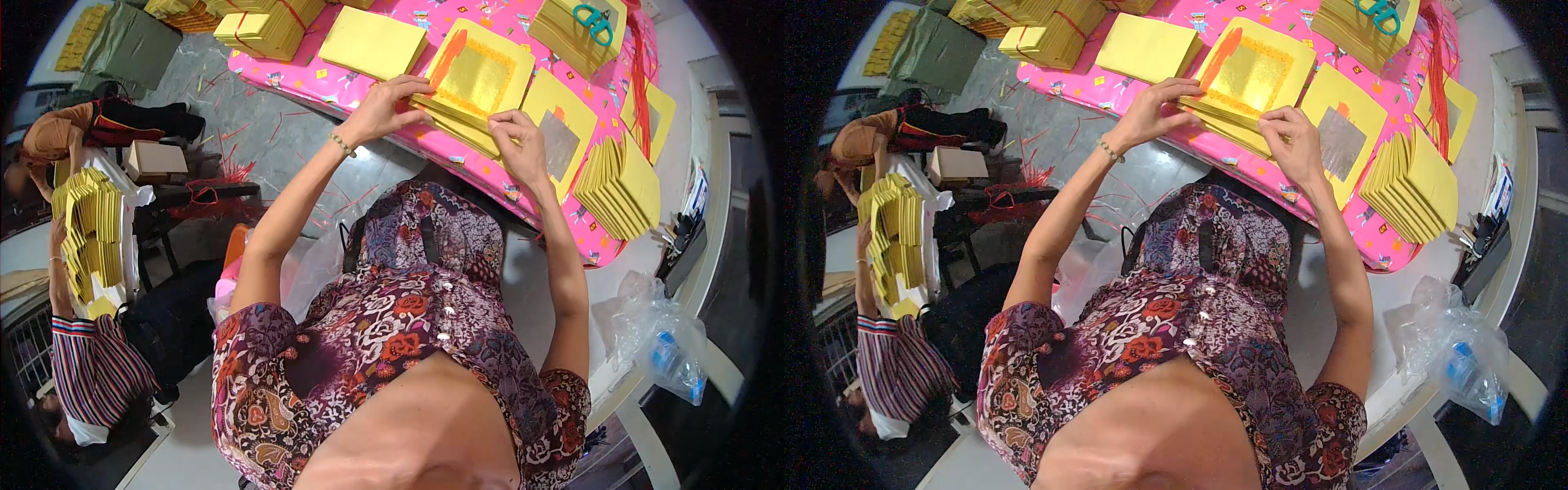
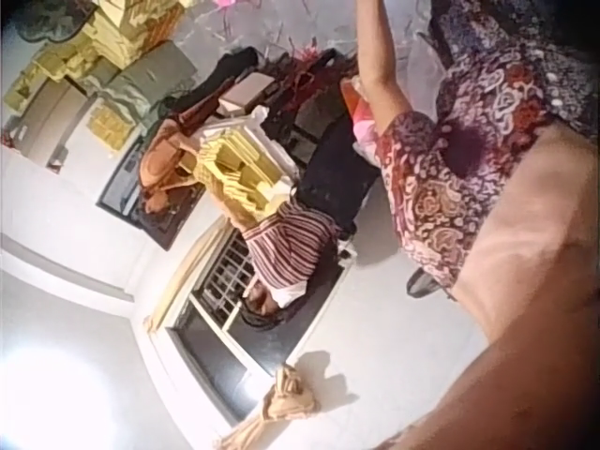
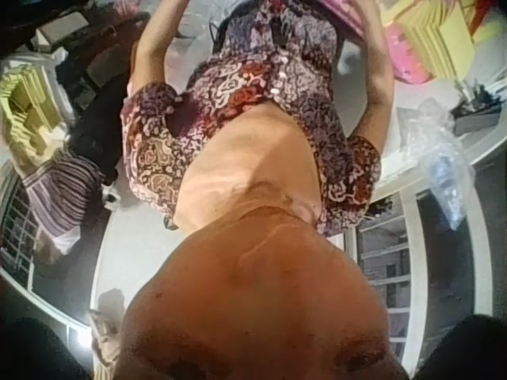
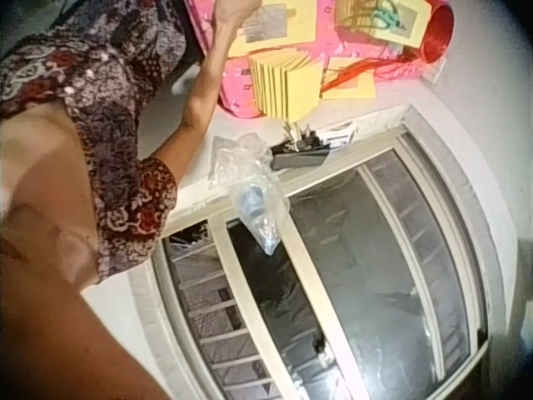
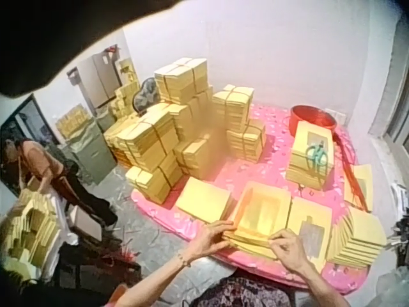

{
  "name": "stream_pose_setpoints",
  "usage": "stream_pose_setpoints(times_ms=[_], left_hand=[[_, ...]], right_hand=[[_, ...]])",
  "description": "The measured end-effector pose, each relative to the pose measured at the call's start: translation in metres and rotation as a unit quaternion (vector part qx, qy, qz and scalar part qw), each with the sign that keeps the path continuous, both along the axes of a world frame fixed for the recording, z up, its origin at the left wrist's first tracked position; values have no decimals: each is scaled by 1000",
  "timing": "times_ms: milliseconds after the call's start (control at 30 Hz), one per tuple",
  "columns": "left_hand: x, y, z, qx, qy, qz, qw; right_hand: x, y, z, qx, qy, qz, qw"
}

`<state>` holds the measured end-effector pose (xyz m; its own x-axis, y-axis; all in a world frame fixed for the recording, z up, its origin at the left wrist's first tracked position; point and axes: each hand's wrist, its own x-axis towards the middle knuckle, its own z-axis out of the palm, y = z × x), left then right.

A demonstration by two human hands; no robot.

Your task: Folding and stacking sheets of yellow joss paper with foil centers.

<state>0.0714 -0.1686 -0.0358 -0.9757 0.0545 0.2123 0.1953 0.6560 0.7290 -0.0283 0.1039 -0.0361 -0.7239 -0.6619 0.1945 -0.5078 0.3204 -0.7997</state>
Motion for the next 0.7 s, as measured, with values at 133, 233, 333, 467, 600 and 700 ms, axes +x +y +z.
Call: stream_pose_setpoints(times_ms=[133, 233, 333, 467, 600, 700], left_hand=[[-9, 8, 18, -151, 8, 11, 988], [-22, 6, 23, -198, 85, -14, 976], [-35, -1, 21, -219, 90, -74, 969], [-45, -7, 23, -216, 62, -92, 970], [-59, -4, 40, -206, 12, -97, 974], [-57, 1, 48, -147, 59, -19, 987]], right_hand=[[-3, 3, -5, -10, 12, -7, 1000], [-2, 3, -4, -21, 18, -7, 1000], [1, 2, 3, 2, 89, 17, 996], [-2, 3, 15, 71, 269, 39, 960], [-24, 7, 3, 89, 263, 27, 960], [-34, -7, 21, 32, 255, 4, 966]])
